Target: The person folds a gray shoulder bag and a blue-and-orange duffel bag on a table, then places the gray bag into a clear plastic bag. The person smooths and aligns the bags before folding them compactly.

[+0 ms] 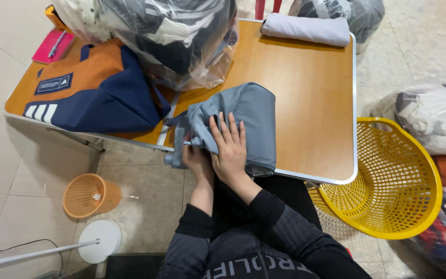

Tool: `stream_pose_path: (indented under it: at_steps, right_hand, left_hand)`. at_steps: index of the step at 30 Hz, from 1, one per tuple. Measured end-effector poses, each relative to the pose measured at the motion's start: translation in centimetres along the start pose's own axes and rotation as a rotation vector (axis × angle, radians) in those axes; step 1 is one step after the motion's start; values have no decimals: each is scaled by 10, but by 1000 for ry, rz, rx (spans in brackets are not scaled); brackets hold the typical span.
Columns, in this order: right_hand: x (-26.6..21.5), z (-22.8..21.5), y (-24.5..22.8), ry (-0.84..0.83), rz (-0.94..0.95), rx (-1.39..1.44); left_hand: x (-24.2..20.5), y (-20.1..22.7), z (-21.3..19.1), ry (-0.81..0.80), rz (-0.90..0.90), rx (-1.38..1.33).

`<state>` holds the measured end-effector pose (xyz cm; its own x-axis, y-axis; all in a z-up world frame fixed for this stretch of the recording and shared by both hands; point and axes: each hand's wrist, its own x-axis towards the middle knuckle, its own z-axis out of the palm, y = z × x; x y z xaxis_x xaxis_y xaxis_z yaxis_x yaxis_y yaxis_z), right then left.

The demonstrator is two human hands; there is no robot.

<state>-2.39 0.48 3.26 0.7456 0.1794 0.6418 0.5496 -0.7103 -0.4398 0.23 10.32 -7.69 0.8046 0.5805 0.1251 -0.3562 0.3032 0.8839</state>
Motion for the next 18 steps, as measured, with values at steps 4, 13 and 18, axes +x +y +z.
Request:
stream_pose_path:
  at_steps: [4,13,18]
  right_hand:
    - [-1,9,5,-30,-7,-46]
    - [-16,51,3,-211,-167,-96]
    - [-29,67,8,-258,-328,-327]
  left_hand:
    - [3,41,-9,225,-116,-222]
    - [49,59,-56,148,2,137]
    - [64,31,-76,47,14,509]
